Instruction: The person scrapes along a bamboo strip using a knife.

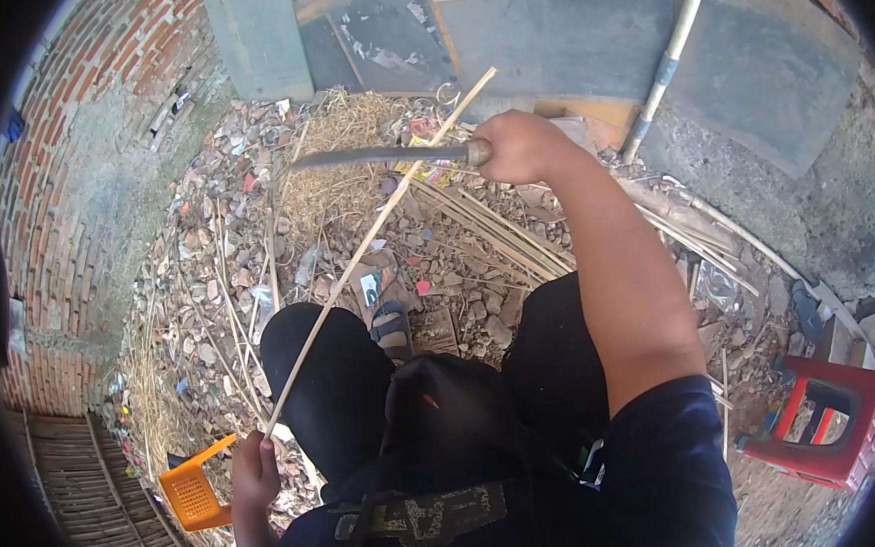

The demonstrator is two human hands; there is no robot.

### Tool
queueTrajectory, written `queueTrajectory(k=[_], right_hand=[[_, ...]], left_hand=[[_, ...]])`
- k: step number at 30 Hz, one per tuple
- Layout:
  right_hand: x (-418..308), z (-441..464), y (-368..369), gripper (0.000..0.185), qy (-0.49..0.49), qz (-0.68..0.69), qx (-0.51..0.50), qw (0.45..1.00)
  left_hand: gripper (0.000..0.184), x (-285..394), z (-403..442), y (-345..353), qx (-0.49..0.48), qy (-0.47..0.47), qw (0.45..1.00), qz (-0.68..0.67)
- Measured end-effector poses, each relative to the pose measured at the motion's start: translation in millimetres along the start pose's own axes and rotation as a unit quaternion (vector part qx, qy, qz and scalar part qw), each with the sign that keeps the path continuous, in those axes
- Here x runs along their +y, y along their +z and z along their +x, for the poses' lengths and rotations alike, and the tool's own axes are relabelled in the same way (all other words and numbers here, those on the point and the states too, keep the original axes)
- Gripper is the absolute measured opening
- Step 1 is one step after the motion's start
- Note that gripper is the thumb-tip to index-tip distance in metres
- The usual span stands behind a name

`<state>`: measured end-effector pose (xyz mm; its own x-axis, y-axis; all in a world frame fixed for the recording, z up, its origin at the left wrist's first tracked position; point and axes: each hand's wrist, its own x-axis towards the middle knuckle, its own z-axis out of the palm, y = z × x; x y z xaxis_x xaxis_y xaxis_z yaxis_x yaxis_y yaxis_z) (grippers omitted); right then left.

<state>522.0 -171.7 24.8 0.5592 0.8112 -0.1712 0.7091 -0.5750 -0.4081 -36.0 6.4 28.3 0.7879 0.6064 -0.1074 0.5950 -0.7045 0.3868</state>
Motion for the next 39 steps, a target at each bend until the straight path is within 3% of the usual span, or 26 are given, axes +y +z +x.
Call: queueTrajectory(k=[3,4,6,10,13,17,21,25,36,39], right_hand=[[45,19,23,0.038,0.023,0.078,0.096,0.992],[60,23,29,0.038,0.061,0.089,0.112,0.988],[68,24,31,0.039,0.136,0.112,0.138,0.975],[40,8,12,0.039,0.050,0.075,0.050,0.995],[35,10,7,0.041,0.075,0.053,0.011,0.996],[94,24,41,0.047,0.184,0.181,0.214,0.942],[111,20,36,0.056,0.206,0.248,0.168,0.931],[114,25,42,0.055,0.192,0.250,0.191,0.929],[95,25,36,0.059,0.179,0.165,0.160,0.957],[102,27,44,0.061,0.182,0.168,0.165,0.955]], left_hand=[[0.035,-21,-9,-4,-0.002,-0.003,1.000,-0.010],[0.044,-17,-12,-8,-0.003,-0.003,1.000,-0.007],[0.043,-8,-12,-21,-0.028,-0.033,0.999,-0.028],[0.042,-12,-9,-20,-0.032,-0.040,0.998,-0.042],[0.043,-13,-10,-18,-0.029,-0.032,0.998,-0.044],[0.041,-18,-14,-21,-0.015,-0.024,0.999,-0.034],[0.041,-28,-18,-14,-0.021,-0.034,0.997,-0.063],[0.041,-24,-13,-7,-0.016,-0.049,0.994,-0.094],[0.047,-15,-6,8,-0.038,-0.087,0.988,-0.121],[0.034,-24,-6,16,-0.007,-0.034,0.993,-0.116]])
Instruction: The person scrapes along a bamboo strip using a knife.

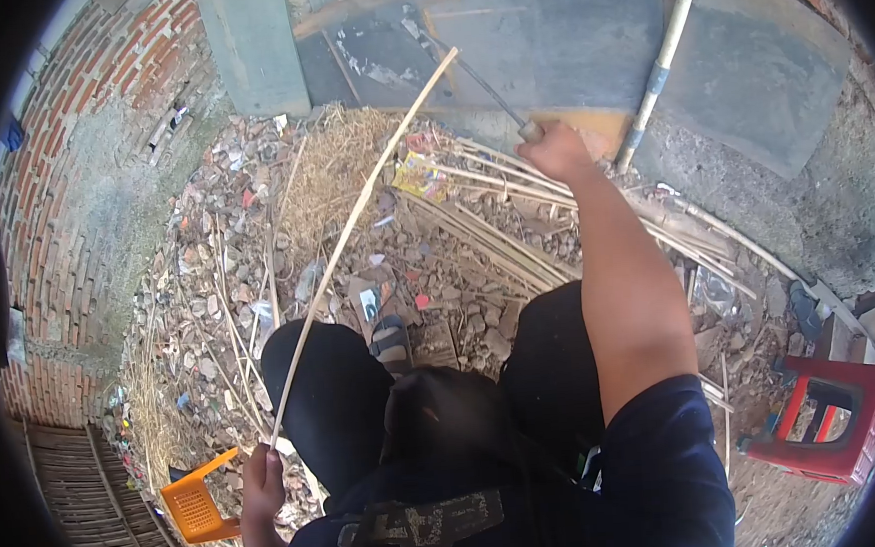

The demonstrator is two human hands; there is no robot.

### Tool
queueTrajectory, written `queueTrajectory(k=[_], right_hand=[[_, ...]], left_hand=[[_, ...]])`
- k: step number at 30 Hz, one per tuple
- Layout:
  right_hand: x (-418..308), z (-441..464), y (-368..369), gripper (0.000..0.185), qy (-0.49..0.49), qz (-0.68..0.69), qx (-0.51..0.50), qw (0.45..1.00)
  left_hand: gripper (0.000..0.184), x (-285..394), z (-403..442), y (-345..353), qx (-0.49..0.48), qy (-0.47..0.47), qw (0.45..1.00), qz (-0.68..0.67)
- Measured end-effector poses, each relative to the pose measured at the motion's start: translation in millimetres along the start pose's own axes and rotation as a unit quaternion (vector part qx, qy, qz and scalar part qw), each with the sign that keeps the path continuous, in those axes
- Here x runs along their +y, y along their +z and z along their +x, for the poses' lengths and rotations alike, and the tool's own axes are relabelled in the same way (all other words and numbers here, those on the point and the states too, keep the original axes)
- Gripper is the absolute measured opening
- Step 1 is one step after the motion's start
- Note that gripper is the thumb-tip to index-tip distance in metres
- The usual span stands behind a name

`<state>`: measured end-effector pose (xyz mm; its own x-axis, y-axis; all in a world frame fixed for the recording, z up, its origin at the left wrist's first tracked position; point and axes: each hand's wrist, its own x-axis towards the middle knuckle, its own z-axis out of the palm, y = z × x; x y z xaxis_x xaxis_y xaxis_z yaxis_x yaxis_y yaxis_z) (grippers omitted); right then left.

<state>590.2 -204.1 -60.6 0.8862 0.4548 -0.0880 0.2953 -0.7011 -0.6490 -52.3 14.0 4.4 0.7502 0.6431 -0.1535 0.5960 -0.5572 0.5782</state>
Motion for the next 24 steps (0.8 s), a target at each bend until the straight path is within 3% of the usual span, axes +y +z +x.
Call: queueTrajectory(k=[4,8,11,15,24], right_hand=[[5,2,3,0.065,-0.061,0.020,0.081,0.995],[-8,-3,-9,0.066,0.029,0.069,0.011,0.997],[-10,-1,-5,0.065,0.016,0.107,0.041,0.993],[-25,-7,-8,0.065,0.003,0.158,0.050,0.986],[-54,-21,-11,0.044,-0.133,0.092,0.112,0.980]], left_hand=[[0.040,-1,3,3,0.008,-0.025,1.000,-0.008],[0.037,2,6,4,0.005,-0.021,1.000,-0.016],[0.030,11,7,8,0.019,0.010,1.000,-0.013],[0.025,12,7,13,0.020,-0.021,1.000,-0.008],[0.022,36,16,14,0.037,-0.019,0.998,-0.053]])
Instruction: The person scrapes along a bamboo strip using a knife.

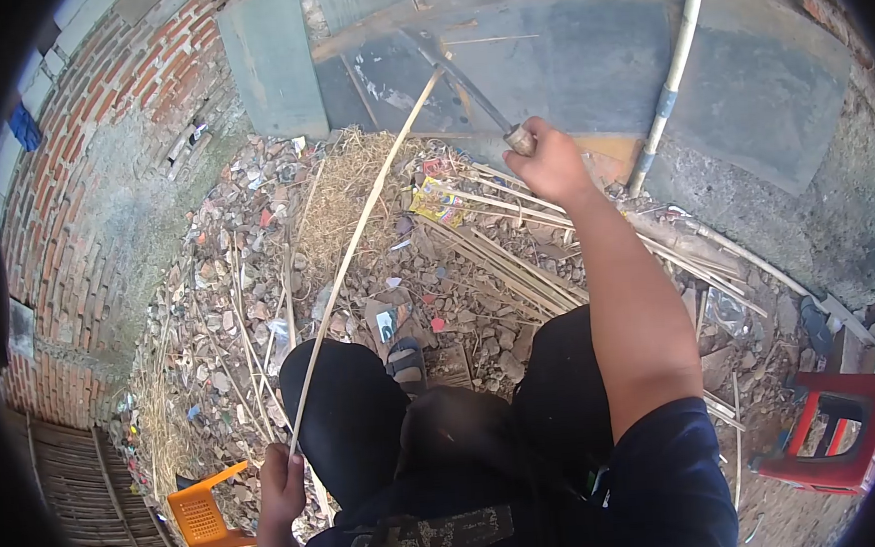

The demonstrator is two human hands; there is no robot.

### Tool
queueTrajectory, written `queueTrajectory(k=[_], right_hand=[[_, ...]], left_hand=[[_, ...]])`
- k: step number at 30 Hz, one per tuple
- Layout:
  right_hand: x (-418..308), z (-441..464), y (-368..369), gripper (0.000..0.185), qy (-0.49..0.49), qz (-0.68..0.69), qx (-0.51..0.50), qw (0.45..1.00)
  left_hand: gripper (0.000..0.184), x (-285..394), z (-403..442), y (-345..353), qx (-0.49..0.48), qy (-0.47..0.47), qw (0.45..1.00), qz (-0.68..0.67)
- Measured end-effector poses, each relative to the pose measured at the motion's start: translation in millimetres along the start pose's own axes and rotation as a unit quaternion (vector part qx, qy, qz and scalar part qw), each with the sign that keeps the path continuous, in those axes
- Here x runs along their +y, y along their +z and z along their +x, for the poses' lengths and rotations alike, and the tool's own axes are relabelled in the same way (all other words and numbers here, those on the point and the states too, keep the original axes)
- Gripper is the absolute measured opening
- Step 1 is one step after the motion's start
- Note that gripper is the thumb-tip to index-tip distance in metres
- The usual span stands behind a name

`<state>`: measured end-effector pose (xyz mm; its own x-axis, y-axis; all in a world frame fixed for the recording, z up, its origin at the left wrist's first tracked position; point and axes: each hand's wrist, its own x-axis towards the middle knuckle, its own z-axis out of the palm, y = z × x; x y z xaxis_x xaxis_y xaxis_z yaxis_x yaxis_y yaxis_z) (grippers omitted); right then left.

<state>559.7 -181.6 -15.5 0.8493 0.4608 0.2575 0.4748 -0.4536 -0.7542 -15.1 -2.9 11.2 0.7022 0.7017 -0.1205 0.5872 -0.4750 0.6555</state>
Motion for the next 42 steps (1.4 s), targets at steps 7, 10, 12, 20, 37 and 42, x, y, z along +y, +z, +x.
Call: queueTrajectory(k=[7,10,12,20,37,42], right_hand=[[-63,-23,-2,0.035,-0.073,-0.044,-0.088,0.992],[-84,-38,13,0.024,-0.163,-0.073,-0.154,0.972],[-97,-51,28,0.023,-0.217,-0.085,-0.207,0.950],[-126,-81,62,0.020,-0.228,-0.152,-0.350,0.896],[-116,-76,83,0.022,-0.198,-0.120,-0.337,0.912],[-128,-83,82,0.024,-0.209,-0.193,-0.336,0.898]], left_hand=[[0.028,8,3,8,0.011,0.004,0.999,0.032],[0.033,19,5,9,0.004,0.003,0.999,0.047],[0.033,26,6,10,0.001,0.003,0.998,0.057],[0.041,25,13,15,0.013,0.001,0.992,0.128],[0.028,29,10,16,0.016,-0.005,0.989,0.146],[0.028,29,13,21,0.016,0.005,0.985,0.169]])
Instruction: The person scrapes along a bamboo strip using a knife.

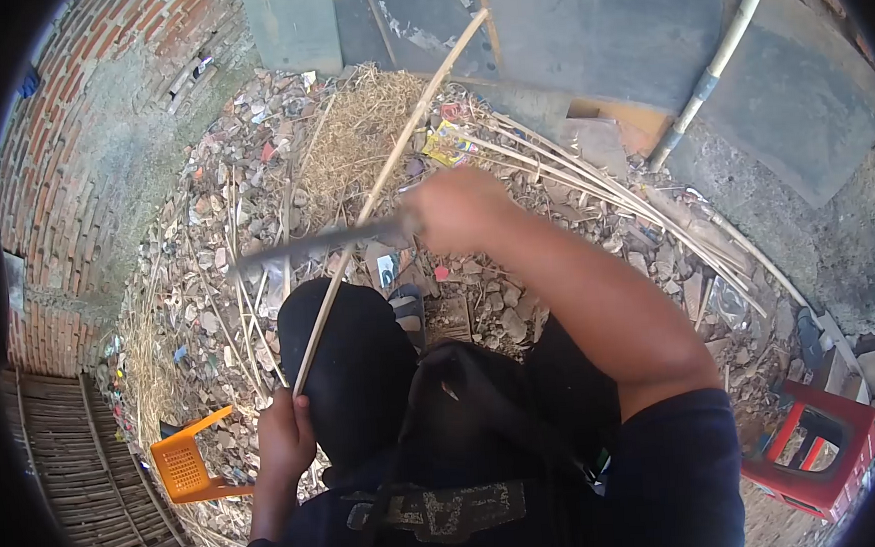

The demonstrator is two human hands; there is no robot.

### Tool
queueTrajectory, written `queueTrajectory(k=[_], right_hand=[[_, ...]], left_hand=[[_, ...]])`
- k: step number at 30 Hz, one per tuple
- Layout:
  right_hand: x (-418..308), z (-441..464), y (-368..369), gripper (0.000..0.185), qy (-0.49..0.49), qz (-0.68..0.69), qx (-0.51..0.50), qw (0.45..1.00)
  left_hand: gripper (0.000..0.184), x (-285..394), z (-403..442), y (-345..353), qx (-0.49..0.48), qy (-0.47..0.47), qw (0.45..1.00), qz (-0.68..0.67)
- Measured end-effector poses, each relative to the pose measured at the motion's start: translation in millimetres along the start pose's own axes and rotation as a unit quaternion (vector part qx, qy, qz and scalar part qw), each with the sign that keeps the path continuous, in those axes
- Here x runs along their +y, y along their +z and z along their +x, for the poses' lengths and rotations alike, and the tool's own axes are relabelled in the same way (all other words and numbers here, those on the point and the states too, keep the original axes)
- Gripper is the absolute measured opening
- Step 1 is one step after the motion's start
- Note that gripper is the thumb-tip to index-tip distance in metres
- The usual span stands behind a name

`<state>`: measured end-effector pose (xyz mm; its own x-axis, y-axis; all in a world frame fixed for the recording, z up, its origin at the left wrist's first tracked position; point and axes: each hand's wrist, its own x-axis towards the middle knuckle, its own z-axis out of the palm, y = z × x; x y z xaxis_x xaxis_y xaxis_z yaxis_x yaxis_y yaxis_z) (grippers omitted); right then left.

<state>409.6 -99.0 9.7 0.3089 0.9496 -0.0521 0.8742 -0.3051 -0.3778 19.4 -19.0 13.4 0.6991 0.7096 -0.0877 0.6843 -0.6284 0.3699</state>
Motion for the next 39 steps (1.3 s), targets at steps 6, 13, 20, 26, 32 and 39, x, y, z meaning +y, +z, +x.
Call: queueTrajectory(k=[6,13,20,26,32,39], right_hand=[[43,16,12,0.030,0.070,0.053,0.089,0.992],[28,10,10,0.023,-0.002,0.062,0.039,0.997],[62,16,6,0.024,0.091,0.087,0.068,0.990],[33,8,3,0.022,0.017,0.015,-0.012,1.000],[67,22,5,0.026,0.105,0.079,0.042,0.990],[49,7,-9,0.027,0.049,0.125,-0.002,0.991]], left_hand=[[0.029,-2,-2,-5,-0.016,-0.017,1.000,-0.009],[0.029,-9,0,6,0.011,0.011,1.000,0.022],[0.031,0,2,-15,-0.021,0.017,0.998,-0.048],[0.030,-6,3,-2,0.004,0.019,1.000,-0.017],[0.031,-8,6,-18,-0.042,0.014,0.997,-0.058],[0.033,-17,0,-8,-0.037,0.028,0.998,-0.041]])
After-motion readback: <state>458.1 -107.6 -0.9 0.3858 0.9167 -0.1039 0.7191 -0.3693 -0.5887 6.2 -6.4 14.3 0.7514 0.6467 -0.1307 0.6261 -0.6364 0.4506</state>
